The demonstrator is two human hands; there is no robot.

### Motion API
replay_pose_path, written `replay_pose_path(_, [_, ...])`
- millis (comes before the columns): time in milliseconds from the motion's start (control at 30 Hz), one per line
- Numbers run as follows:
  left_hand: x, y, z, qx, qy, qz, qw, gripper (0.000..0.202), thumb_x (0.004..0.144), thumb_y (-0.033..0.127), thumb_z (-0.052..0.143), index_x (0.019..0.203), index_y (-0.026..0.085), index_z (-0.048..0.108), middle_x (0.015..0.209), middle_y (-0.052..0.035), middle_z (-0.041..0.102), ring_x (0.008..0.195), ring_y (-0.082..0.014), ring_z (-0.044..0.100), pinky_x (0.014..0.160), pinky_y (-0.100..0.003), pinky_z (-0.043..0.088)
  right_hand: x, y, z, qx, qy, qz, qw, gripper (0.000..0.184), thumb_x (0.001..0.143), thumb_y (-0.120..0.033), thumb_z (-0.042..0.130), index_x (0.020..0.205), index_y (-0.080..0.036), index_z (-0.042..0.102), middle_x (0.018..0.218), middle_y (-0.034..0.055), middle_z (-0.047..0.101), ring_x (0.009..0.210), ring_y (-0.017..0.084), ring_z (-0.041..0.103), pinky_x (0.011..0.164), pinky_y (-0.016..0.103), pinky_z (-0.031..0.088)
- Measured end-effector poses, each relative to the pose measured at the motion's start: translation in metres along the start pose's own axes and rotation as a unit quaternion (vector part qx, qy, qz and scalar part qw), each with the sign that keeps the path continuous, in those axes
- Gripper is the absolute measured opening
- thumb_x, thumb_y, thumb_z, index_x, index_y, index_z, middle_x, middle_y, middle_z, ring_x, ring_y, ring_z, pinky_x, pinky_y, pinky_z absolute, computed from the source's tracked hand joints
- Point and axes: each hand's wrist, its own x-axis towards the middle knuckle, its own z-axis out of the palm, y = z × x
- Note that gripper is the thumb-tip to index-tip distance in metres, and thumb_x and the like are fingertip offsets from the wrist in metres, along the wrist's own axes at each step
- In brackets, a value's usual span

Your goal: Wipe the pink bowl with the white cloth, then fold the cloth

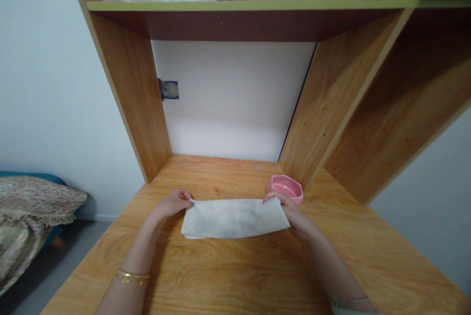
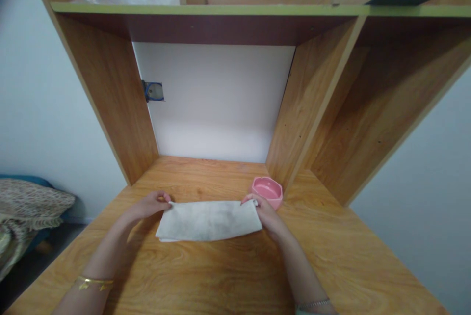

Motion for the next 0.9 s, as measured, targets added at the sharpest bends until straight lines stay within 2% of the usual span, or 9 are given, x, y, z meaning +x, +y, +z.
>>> replay_pose_path(133, [0.000, -0.003, -0.004, -0.010, 0.009, -0.010, 1.000, 0.013, 0.050, 0.021, 0.057, 0.059, 0.015, 0.051, 0.053, 0.0045, 0.051, 0.052, -0.0111, 0.048, 0.052, -0.021, 0.036, -0.001, 0.004, 0.002, -0.006, -0.005, 0.023, 1.000, 0.015, 0.060, -0.026, 0.058, 0.071, -0.016, 0.058, 0.061, -0.0022, 0.058, 0.054, 0.011, 0.051, 0.050, 0.021, 0.036])
replay_pose_path(300, [0.001, -0.005, 0.006, 0.003, 0.048, -0.012, 0.999, 0.009, 0.055, 0.019, 0.053, 0.063, 0.016, 0.050, 0.055, 0.0038, 0.051, 0.054, -0.0119, 0.049, 0.051, -0.021, 0.036, 0.000, 0.006, -0.001, -0.088, -0.004, 0.031, 0.996, 0.024, 0.064, -0.029, 0.052, 0.083, -0.018, 0.061, 0.068, 0.0002, 0.062, 0.062, 0.016, 0.057, 0.054, 0.026, 0.042])
replay_pose_path(500, [0.001, -0.006, 0.011, 0.046, 0.067, -0.010, 0.997, 0.007, 0.058, 0.019, 0.051, 0.064, 0.017, 0.050, 0.055, 0.0033, 0.051, 0.054, -0.0133, 0.050, 0.050, -0.021, 0.035, -0.006, -0.005, -0.010, -0.160, 0.038, 0.021, 0.986, 0.031, 0.071, -0.036, 0.048, 0.093, -0.019, 0.062, 0.096, 0.0067, 0.062, 0.092, 0.021, 0.056, 0.072, 0.031, 0.046])
replay_pose_path(600, [0.002, -0.007, 0.011, 0.064, 0.061, -0.006, 0.996, 0.007, 0.059, 0.020, 0.051, 0.065, 0.017, 0.050, 0.059, 0.0023, 0.053, 0.057, -0.0140, 0.051, 0.052, -0.022, 0.037, -0.011, -0.012, -0.013, -0.161, 0.031, 0.036, 0.986, 0.042, 0.073, -0.042, 0.049, 0.105, -0.018, 0.057, 0.107, 0.0094, 0.058, 0.101, 0.022, 0.052, 0.073, 0.031, 0.047])
replay_pose_path(700, [0.002, -0.004, 0.007, 0.082, 0.056, -0.008, 0.995, 0.009, 0.059, 0.021, 0.052, 0.067, 0.017, 0.051, 0.064, 0.0005, 0.056, 0.064, -0.0155, 0.053, 0.058, -0.023, 0.039, -0.017, -0.015, -0.013, -0.135, -0.033, 0.059, 0.989, 0.060, 0.068, -0.041, 0.058, 0.121, -0.018, 0.043, 0.099, 0.0086, 0.061, 0.091, 0.022, 0.057, 0.068, 0.031, 0.048])
replay_pose_path(800, [-0.004, 0.002, -0.002, 0.106, 0.062, -0.021, 0.992, 0.012, 0.060, 0.022, 0.053, 0.070, 0.017, 0.051, 0.070, -0.0021, 0.060, 0.071, -0.0182, 0.055, 0.064, -0.025, 0.039, -0.021, -0.011, -0.011, -0.121, -0.103, 0.064, 0.985, 0.082, 0.056, -0.028, 0.070, 0.128, -0.018, 0.032, 0.089, 0.0040, 0.063, 0.082, 0.018, 0.059, 0.067, 0.027, 0.048])
replay_pose_path(900, [-0.016, 0.010, -0.009, 0.130, 0.061, -0.043, 0.989, 0.013, 0.061, 0.026, 0.054, 0.070, 0.018, 0.052, 0.070, -0.0033, 0.061, 0.072, -0.0207, 0.057, 0.063, -0.026, 0.039, -0.023, -0.005, -0.008, -0.157, -0.081, 0.070, 0.982, 0.086, 0.052, -0.022, 0.071, 0.128, -0.017, 0.032, 0.076, 0.0000, 0.062, 0.063, 0.015, 0.059, 0.050, 0.023, 0.046])
